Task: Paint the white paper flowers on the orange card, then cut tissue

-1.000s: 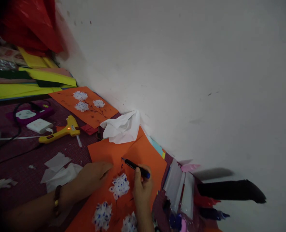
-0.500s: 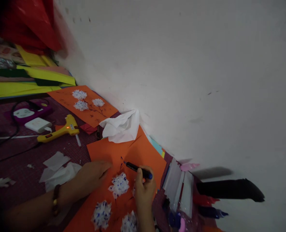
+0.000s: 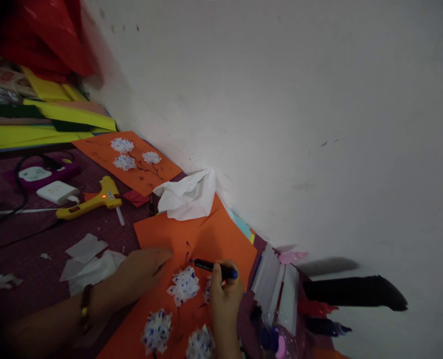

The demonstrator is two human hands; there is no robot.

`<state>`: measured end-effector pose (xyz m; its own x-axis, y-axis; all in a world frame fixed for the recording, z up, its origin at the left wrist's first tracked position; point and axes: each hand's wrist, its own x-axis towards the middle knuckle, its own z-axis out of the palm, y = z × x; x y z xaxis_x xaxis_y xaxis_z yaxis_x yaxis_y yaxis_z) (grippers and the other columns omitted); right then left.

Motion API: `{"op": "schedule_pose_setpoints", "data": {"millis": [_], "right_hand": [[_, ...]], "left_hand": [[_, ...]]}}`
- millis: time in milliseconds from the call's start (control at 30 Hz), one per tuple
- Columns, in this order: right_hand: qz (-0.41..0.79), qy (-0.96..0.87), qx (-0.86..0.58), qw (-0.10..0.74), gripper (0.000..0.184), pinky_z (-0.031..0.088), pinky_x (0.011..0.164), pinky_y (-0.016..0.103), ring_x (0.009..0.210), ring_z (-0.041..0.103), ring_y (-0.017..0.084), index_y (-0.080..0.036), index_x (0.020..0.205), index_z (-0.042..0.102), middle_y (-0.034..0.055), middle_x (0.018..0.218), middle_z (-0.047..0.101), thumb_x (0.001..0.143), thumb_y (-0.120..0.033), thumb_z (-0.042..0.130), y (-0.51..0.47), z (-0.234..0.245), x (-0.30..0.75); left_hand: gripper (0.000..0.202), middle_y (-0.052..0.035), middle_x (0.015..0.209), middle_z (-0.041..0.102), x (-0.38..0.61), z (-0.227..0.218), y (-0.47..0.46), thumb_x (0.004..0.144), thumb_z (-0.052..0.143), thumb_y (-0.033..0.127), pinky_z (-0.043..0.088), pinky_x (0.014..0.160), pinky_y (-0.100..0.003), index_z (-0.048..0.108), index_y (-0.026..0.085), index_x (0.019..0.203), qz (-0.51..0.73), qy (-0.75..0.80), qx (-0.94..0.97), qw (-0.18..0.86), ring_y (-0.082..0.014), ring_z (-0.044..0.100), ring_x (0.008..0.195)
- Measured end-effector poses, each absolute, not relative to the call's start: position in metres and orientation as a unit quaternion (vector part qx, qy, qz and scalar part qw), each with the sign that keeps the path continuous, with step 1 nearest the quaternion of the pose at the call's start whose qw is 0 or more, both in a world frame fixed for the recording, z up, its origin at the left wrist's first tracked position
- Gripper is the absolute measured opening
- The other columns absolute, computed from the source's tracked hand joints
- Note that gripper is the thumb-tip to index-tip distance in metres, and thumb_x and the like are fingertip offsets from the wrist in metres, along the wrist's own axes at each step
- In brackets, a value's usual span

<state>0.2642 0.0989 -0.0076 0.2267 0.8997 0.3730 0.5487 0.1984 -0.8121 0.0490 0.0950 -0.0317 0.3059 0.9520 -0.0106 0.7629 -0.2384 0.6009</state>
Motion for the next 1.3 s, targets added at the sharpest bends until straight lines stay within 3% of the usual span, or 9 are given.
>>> {"op": "schedule_pose_setpoints", "data": {"millis": [733,1000,1300], "right_hand": [[0.227,-0.567,-0.636,0.472,0.021,0.044,0.056,0.027,0.058,0.053,0.017,-0.02,0.065,0.059,-0.0019,0.058,0.057,0.075,-0.038,0.061,0.097,-0.004,0.273],[0.301,-0.471,-0.632,0.537,0.03,0.031,0.043,0.023,0.045,0.037,0.011,-0.02,0.07,0.054,-0.0082,0.051,0.041,0.078,-0.048,0.064,0.094,-0.007,0.268],[0.296,-0.532,-0.616,0.5,0.033,0.038,0.05,0.025,0.05,0.046,0.014,-0.019,0.077,0.061,-0.0049,0.055,0.051,0.08,-0.052,0.063,0.094,-0.021,0.261]], "left_hand": [[0.019,-0.0037,0.078,0.066,0.049,-0.03,0.094,0.086,0.039,0.013,0.033,0.058,-0.029,0.055,0.02,0.077,0.19,0.557,0.764,0.263,-0.0187,0.061,0.071],[0.022,-0.0033,0.08,0.067,0.048,-0.028,0.094,0.091,0.037,0.018,0.035,0.059,-0.029,0.055,0.019,0.077,0.196,0.551,0.763,0.276,-0.018,0.062,0.071],[0.019,-0.0058,0.08,0.067,0.049,-0.027,0.094,0.087,0.039,0.013,0.033,0.059,-0.03,0.055,0.019,0.077,0.194,0.555,0.763,0.269,-0.0204,0.063,0.072]]}}
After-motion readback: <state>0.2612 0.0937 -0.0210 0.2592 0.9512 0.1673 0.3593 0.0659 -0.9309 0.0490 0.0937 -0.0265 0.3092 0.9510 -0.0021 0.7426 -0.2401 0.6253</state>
